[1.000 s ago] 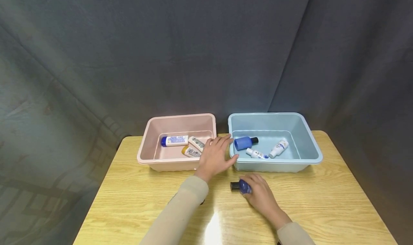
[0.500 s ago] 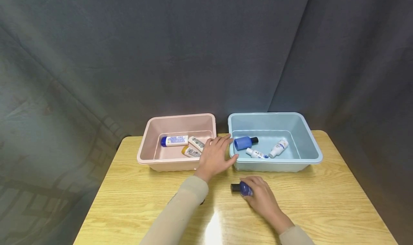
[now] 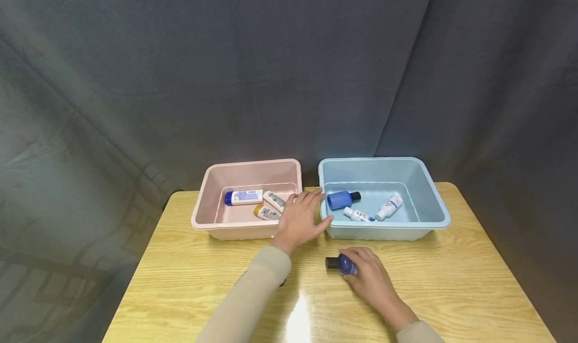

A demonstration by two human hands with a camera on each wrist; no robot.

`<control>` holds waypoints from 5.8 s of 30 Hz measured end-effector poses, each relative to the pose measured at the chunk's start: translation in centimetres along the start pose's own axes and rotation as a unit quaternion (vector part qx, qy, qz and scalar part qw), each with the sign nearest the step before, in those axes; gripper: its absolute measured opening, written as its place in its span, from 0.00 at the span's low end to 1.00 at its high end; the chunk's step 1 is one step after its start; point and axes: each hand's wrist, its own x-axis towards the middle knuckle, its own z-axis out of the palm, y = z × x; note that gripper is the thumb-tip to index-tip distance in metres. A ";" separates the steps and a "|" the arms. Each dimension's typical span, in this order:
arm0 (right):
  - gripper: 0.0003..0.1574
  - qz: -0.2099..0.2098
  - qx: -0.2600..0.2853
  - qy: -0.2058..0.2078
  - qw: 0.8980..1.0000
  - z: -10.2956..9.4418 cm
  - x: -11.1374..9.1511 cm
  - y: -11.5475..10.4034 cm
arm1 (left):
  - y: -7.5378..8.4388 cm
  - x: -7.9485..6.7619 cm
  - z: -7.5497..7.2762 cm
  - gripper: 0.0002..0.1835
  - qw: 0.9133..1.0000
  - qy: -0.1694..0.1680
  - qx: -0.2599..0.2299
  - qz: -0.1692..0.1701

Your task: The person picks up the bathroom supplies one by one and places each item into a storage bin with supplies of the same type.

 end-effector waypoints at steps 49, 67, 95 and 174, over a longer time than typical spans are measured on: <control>0.47 0.008 -0.009 0.027 1.000 -3.3 0.1 -0.4 | 0.0 0.1 -0.2 0.38 1.000 -0.012 0.000 0.000; 0.47 -0.019 -0.017 0.060 0.998 -4.9 0.8 -0.5 | 0.0 0.2 -0.1 0.38 1.000 -0.013 0.003 -0.001; 0.49 -0.036 -0.046 0.091 0.994 -8.4 2.7 -1.0 | 0.0 0.1 0.3 0.38 1.000 0.003 0.000 0.004; 0.43 -0.054 -0.169 -0.020 0.984 -14.5 9.7 7.1 | 0.0 0.0 0.1 0.38 1.000 -0.002 -0.003 0.002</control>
